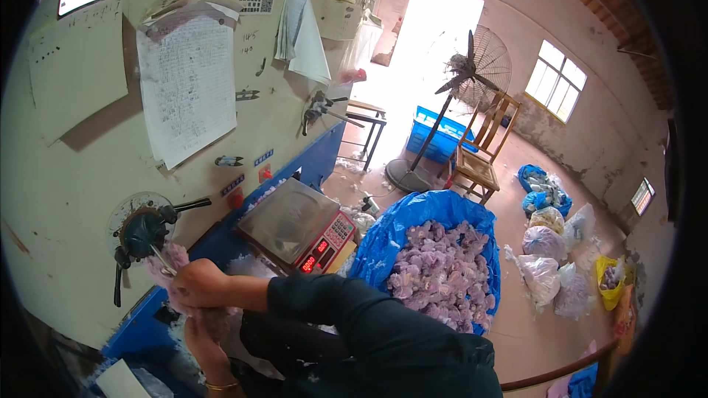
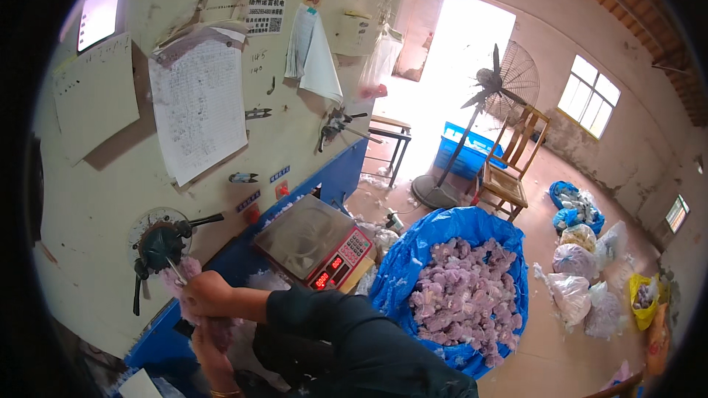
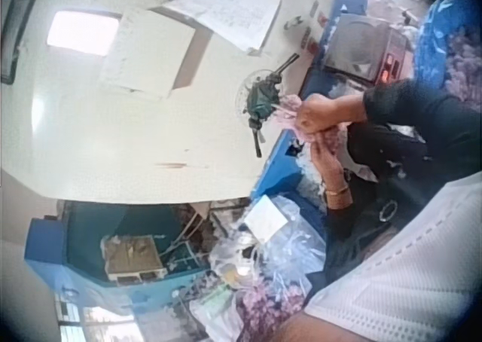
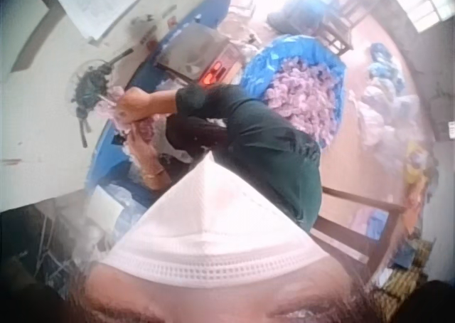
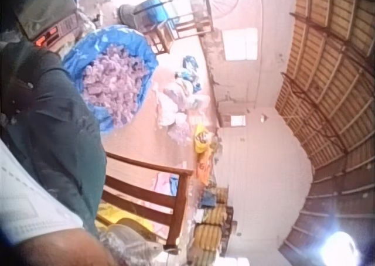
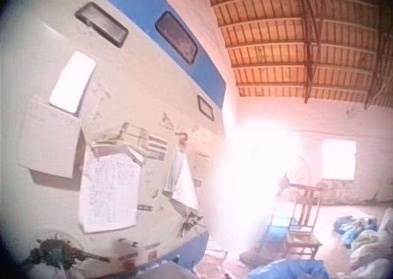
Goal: The person repeatedly stuffs pink fluffy material into small pink plush toys using a manual stuffing machine. They place each stuffed toy onto a digital scale, then remove it and repeat the process with additional toys from a nearby pile.
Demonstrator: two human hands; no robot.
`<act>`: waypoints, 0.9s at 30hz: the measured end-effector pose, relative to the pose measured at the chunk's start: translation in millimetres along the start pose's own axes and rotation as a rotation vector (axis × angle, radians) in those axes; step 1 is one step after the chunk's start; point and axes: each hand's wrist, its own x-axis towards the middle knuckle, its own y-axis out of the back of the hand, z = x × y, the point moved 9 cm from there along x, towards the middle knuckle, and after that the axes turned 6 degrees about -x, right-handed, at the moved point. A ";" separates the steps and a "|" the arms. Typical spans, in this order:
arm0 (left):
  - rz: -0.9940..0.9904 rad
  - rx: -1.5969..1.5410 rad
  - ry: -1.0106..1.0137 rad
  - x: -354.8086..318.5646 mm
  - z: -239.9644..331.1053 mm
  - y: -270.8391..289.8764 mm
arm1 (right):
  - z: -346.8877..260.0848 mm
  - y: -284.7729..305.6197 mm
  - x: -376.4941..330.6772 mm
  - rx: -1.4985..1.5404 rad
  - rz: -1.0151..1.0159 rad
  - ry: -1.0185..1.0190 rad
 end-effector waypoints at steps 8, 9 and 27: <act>0.036 0.493 -0.197 11.8 36.6 -28.1 | 45.8 -20.0 56.7 -0.074 0.150 0.009; 0.043 0.602 -0.336 11.2 44.5 -28.5 | 45.5 -19.4 54.1 -0.062 0.175 0.003; -0.180 -0.151 -0.140 50.2 21.9 -9.9 | 69.7 -30.2 49.1 0.051 0.206 -0.384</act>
